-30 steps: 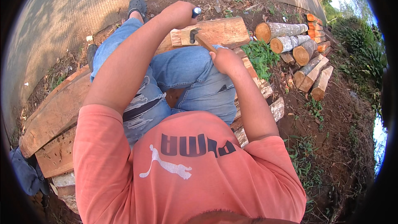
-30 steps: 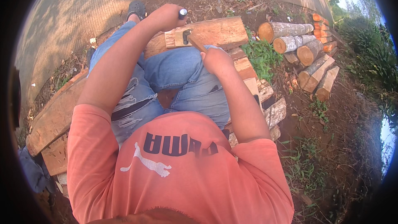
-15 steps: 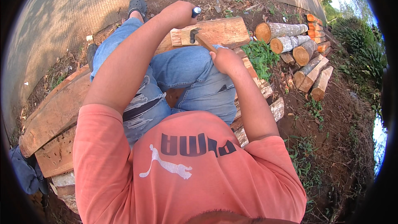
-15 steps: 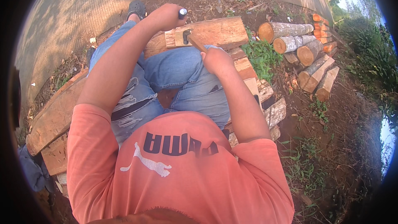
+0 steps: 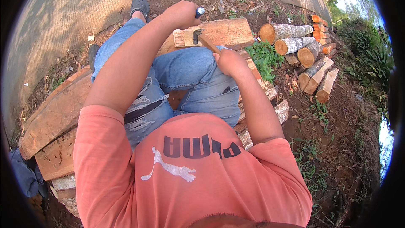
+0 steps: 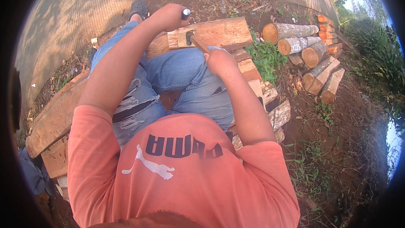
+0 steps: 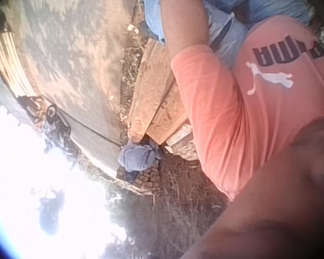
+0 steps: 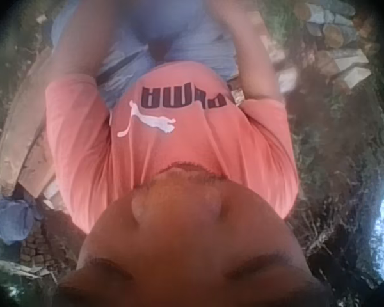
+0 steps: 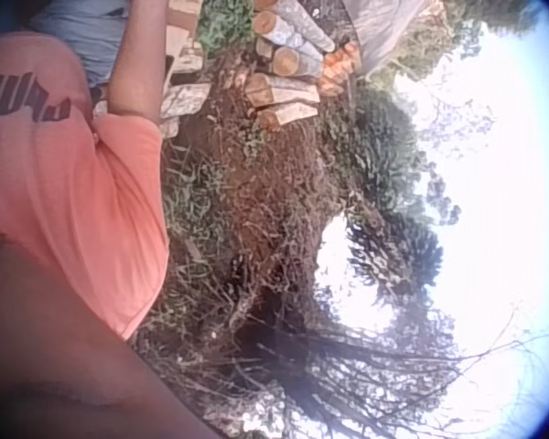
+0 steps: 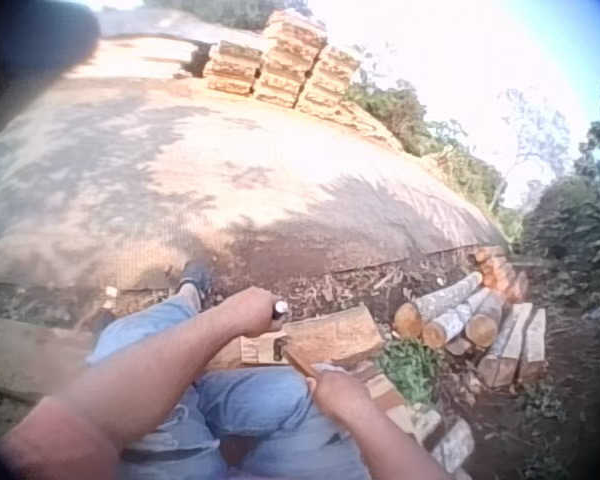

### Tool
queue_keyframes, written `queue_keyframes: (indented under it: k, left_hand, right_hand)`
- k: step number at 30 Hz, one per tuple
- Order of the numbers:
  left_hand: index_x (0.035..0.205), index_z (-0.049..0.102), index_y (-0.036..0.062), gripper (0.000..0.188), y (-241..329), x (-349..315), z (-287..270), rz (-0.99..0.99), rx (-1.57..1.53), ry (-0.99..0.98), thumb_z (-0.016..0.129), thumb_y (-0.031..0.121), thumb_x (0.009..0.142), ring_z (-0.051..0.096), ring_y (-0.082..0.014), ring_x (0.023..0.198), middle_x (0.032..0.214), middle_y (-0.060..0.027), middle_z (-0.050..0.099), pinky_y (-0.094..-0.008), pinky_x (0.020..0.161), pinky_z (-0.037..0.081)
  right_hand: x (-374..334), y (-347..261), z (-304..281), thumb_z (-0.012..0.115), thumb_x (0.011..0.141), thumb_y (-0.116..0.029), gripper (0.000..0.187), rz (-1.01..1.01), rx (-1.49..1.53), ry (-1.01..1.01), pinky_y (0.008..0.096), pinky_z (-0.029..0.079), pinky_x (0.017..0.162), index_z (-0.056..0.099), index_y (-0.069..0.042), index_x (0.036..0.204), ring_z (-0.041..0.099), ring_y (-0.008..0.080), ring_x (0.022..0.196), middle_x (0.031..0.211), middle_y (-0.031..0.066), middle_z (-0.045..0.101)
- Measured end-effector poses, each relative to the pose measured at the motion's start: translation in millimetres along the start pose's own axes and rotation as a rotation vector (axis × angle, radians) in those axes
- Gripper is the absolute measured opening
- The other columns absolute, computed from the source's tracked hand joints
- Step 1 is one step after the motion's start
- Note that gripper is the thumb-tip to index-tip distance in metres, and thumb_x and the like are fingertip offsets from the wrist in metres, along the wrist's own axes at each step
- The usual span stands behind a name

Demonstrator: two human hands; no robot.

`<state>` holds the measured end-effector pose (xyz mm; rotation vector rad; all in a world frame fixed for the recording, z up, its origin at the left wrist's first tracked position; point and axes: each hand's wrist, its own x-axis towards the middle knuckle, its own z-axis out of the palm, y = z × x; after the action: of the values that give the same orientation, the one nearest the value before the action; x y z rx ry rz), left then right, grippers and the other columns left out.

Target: The person sits on a log and uses a hammer and a metal wedge to split small pieces of wood. They repeatedly position the wedge on the wood and strike it with the hammer to separate the pieces.

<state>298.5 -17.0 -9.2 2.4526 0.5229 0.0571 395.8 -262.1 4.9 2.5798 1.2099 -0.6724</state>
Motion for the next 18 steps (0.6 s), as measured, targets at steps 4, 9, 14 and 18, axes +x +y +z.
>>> queue_keyframes:
  k: [4, 9, 14, 18]
  left_hand:
    - [0.102, 0.077, 0.0061, 0.026, -0.6, 0.6, 1.6, 0.020, 0.005, 0.014, 0.072, 0.028, 0.089, 0.075, -0.0399, 0.091, 0.095, -0.0205, 0.077, -0.0503, 0.083, 0.060]
    - [0.101, 0.076, 0.0063, 0.022, 2.8, -0.6, 0.9, -0.012, -0.007, -0.019, 0.074, 0.025, 0.091, 0.074, -0.0370, 0.088, 0.092, -0.0177, 0.077, -0.0479, 0.082, 0.058]
    - [0.099, 0.075, 0.0069, 0.021, 1.4, 2.1, 4.8, 0.022, 0.033, 0.020, 0.074, 0.025, 0.089, 0.073, -0.0387, 0.087, 0.091, -0.0185, 0.076, -0.0485, 0.081, 0.057]
    - [0.099, 0.075, 0.0072, 0.021, 1.3, 3.1, 5.7, -0.006, 0.009, -0.003, 0.074, 0.025, 0.089, 0.073, -0.0389, 0.088, 0.092, -0.0188, 0.076, -0.0495, 0.081, 0.057]
  right_hand:
    - [2.5, 3.6, 3.4, 0.052, 0.110, -0.041, 0.050, 0.006, 0.001, -0.005, 0.0533, 0.056, 0.101, 0.073, 0.003, 0.122, 0.071, 0.0435, 0.117, 0.120, 0.0280, 0.074]
    - [-0.9, -0.9, -2.2, 0.052, 0.110, -0.040, 0.048, 0.012, 0.009, -0.019, 0.0531, 0.056, 0.101, 0.071, 0.000, 0.128, 0.070, 0.0429, 0.118, 0.121, 0.0273, 0.074]
    - [-1.2, 3.5, 2.6, 0.049, 0.111, -0.040, 0.049, -0.061, 0.025, 0.050, 0.0556, 0.055, 0.098, 0.068, 0.005, 0.120, 0.070, 0.0465, 0.112, 0.112, 0.0305, 0.074]
    - [-0.4, 0.0, -1.0, 0.053, 0.109, -0.039, 0.047, -0.002, 0.015, -0.002, 0.0530, 0.055, 0.101, 0.071, -0.001, 0.128, 0.070, 0.0437, 0.117, 0.120, 0.0282, 0.074]
